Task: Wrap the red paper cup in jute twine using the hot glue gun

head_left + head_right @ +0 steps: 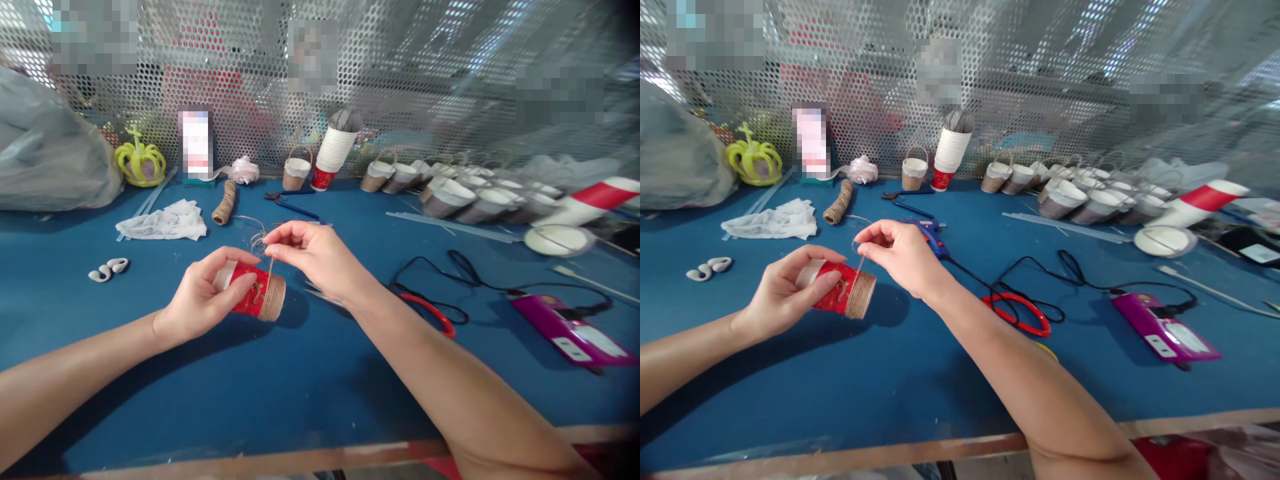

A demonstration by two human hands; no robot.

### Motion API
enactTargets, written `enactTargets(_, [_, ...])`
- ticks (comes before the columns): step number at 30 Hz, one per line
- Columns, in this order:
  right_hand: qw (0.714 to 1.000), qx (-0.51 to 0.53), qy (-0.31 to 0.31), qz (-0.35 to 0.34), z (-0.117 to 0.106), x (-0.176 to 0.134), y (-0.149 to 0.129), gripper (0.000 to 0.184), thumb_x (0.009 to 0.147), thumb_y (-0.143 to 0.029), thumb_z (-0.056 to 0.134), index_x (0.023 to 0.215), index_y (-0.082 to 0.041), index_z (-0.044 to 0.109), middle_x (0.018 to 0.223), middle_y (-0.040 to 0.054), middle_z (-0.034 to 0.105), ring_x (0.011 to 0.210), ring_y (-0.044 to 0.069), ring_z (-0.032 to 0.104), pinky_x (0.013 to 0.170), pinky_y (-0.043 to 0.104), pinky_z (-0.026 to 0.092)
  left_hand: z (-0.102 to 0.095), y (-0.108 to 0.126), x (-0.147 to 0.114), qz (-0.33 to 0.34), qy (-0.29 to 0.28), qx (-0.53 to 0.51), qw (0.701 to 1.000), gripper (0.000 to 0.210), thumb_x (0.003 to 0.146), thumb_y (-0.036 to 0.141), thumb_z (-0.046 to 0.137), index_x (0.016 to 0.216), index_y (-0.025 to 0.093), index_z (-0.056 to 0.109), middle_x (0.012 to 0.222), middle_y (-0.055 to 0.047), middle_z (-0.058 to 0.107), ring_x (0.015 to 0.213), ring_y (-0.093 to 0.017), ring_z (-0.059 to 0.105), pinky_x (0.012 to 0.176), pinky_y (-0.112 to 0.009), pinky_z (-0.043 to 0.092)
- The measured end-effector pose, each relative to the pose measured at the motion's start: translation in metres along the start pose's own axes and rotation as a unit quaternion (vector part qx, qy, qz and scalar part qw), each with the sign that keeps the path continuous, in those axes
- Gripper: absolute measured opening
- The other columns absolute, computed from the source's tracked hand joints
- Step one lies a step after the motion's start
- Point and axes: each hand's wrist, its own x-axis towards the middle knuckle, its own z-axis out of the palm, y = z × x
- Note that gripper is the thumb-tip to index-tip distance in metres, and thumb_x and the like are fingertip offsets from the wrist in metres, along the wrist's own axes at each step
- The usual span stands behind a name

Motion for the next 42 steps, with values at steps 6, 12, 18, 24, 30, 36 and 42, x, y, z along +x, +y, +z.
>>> enactTargets(6, [1.0,-0.004,0.009,0.001,-0.001,-0.001,-0.004,0.008,0.069,-0.011,0.065,0.075,-0.016,0.063,0.072,-0.0017,0.065,0.068,0.01,0.06,0.069,0.025,0.049,-0.001,-0.001,0.001,-0.003,0.0,0.009,1.0,0.016,0.08,0.023,0.06,0.095,0.018,0.059,0.066,0.003,0.059,0.048,-0.004,0.044,0.044,-0.011,0.038])
enactTargets(12, [0.999,-0.034,-0.002,-0.002,-0.001,0.0,0.002,0.008,0.069,-0.012,0.065,0.076,-0.016,0.063,0.073,-0.0006,0.065,0.069,0.011,0.059,0.069,0.026,0.048,-0.001,0.001,0.0,0.021,0.008,0.016,1.0,0.014,0.08,0.022,0.06,0.093,0.018,0.06,0.065,0.003,0.058,0.047,-0.003,0.043,0.043,-0.011,0.037])
enactTargets(18, [0.999,-0.04,-0.026,0.017,0.001,-0.001,0.004,0.006,0.071,-0.012,0.063,0.077,-0.015,0.062,0.072,0.0004,0.064,0.068,0.011,0.058,0.069,0.027,0.047,-0.001,0.002,-0.002,0.038,0.01,0.031,0.999,0.014,0.08,0.023,0.06,0.093,0.017,0.061,0.062,0.003,0.058,0.046,-0.004,0.042,0.043,-0.012,0.037])
enactTargets(24, [0.998,-0.039,-0.042,0.031,0.002,-0.001,0.005,0.006,0.072,-0.013,0.063,0.077,-0.015,0.062,0.07,0.0001,0.063,0.067,0.011,0.057,0.067,0.027,0.047,-0.001,0.004,-0.003,0.048,0.017,0.053,0.997,0.014,0.079,0.024,0.06,0.092,0.017,0.062,0.064,0.001,0.061,0.047,-0.005,0.046,0.045,-0.014,0.04])
enactTargets(30, [0.997,-0.031,-0.055,0.035,0.003,-0.002,0.005,0.005,0.072,-0.013,0.063,0.076,-0.016,0.062,0.067,-0.0008,0.061,0.065,0.011,0.057,0.067,0.029,0.048,-0.002,0.006,-0.005,0.035,0.023,0.064,0.997,0.015,0.079,0.025,0.061,0.092,0.018,0.062,0.074,-0.001,0.066,0.052,-0.008,0.052,0.051,-0.016,0.044])
enactTargets(36, [0.997,-0.014,-0.067,0.045,0.005,-0.002,0.006,0.006,0.072,-0.011,0.062,0.074,-0.016,0.062,0.067,-0.0008,0.062,0.065,0.011,0.058,0.067,0.028,0.049,-0.001,0.007,-0.004,0.03,0.029,0.057,0.997,0.014,0.078,0.026,0.061,0.09,0.018,0.063,0.076,-0.002,0.067,0.055,-0.009,0.055,0.053,-0.018,0.045])
enactTargets(42, [0.995,-0.001,-0.082,0.06,0.005,-0.001,0.009,0.005,0.073,-0.012,0.062,0.076,-0.016,0.062,0.069,0.0,0.063,0.066,0.011,0.058,0.067,0.028,0.049,-0.001,0.007,-0.005,0.028,0.028,0.06,0.997,0.014,0.079,0.026,0.061,0.09,0.019,0.063,0.076,-0.001,0.067,0.054,-0.008,0.054,0.051,-0.016,0.044])
